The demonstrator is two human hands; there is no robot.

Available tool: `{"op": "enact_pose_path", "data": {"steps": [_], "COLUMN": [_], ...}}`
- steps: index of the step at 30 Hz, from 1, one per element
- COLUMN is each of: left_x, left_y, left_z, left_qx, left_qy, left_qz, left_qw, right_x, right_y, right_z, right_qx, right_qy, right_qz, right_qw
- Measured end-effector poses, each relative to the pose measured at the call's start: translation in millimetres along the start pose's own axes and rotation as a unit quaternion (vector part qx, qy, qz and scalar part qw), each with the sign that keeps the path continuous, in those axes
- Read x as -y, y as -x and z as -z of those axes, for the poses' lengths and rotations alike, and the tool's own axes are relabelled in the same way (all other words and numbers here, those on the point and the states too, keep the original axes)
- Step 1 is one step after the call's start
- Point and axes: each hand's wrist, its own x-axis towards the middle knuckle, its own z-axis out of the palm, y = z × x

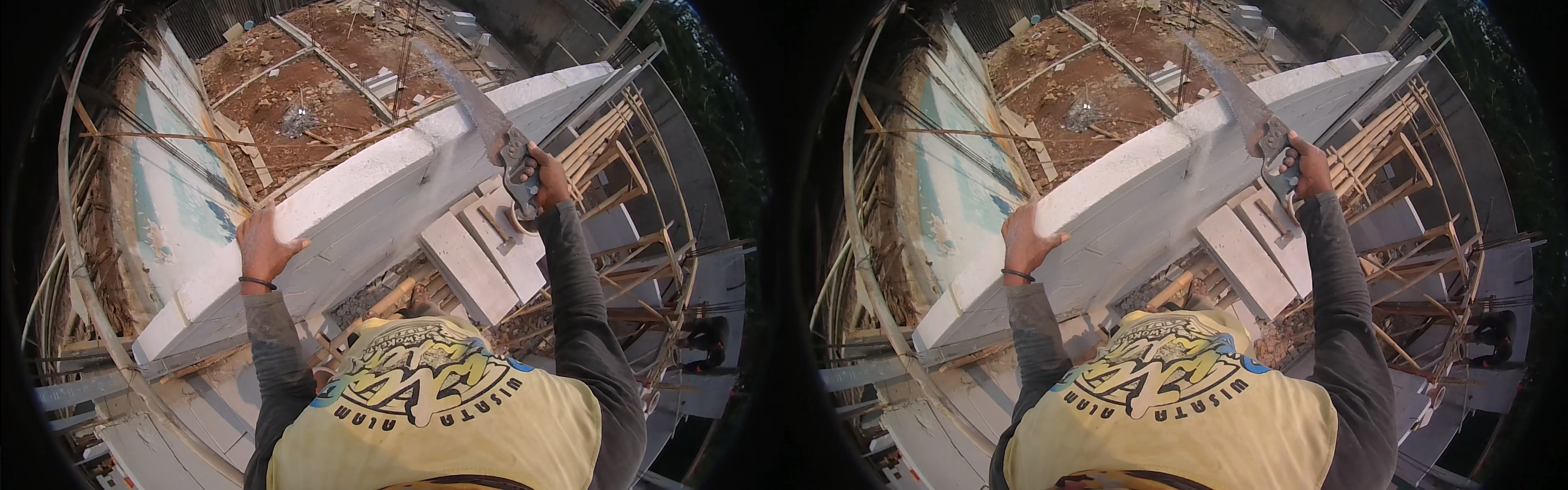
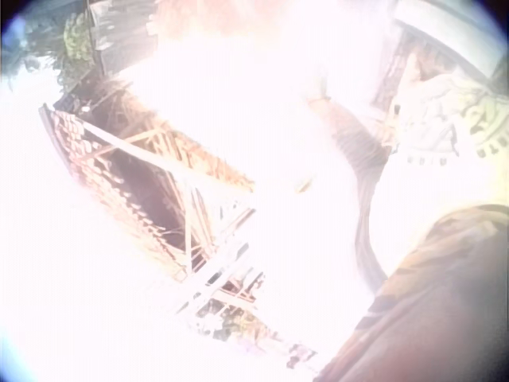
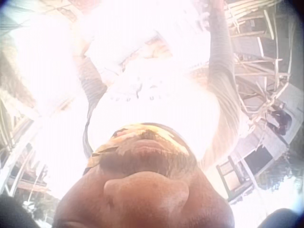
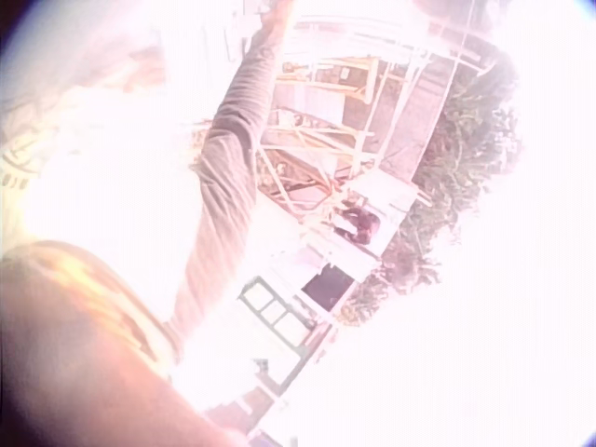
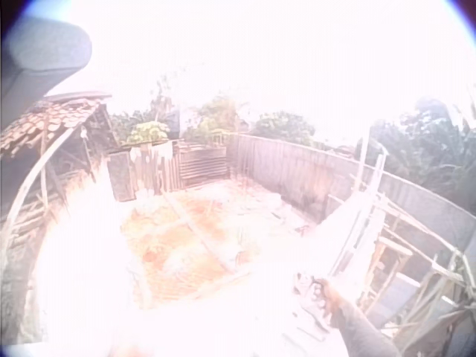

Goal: The person uses a saw to cut a concrete block while standing on a wooden scaffold.

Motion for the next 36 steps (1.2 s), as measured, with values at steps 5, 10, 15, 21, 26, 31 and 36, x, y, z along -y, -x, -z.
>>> {"op": "enact_pose_path", "data": {"steps": [5, 10, 15, 21, 26, 31, 36], "left_x": [-8, 13, -3, -3, 1, -14, -10], "left_y": [2, 10, -3, 2, 5, -1, 1], "left_z": [12, 0, 3, 4, 2, 9, 7], "left_qx": [0.027, 0.003, 0.015, 0.017, 0.006, 0.008, 0.007], "left_qy": [0.003, -0.008, -0.027, -0.025, -0.021, -0.026, -0.02], "left_qz": [0.008, -0.002, -0.014, -0.008, 0.0, -0.005, -0.007], "left_qw": [1.0, 1.0, 0.999, 0.999, 1.0, 1.0, 1.0], "right_x": [-8, -6, 50, 6, -12, 21, -16], "right_y": [11, 78, -46, -19, 75, -25, 36], "right_z": [-24, -12, 30, 19, 4, 4, -21], "right_qx": [-0.024, 0.014, -0.097, -0.044, 0.003, -0.061, -0.009], "right_qy": [0.094, 0.122, -0.015, 0.056, 0.075, 0.011, 0.09], "right_qz": [-0.002, -0.039, 0.077, 0.03, -0.018, 0.055, -0.003], "right_qw": [0.995, 0.992, 0.992, 0.997, 0.997, 0.997, 0.996]}}
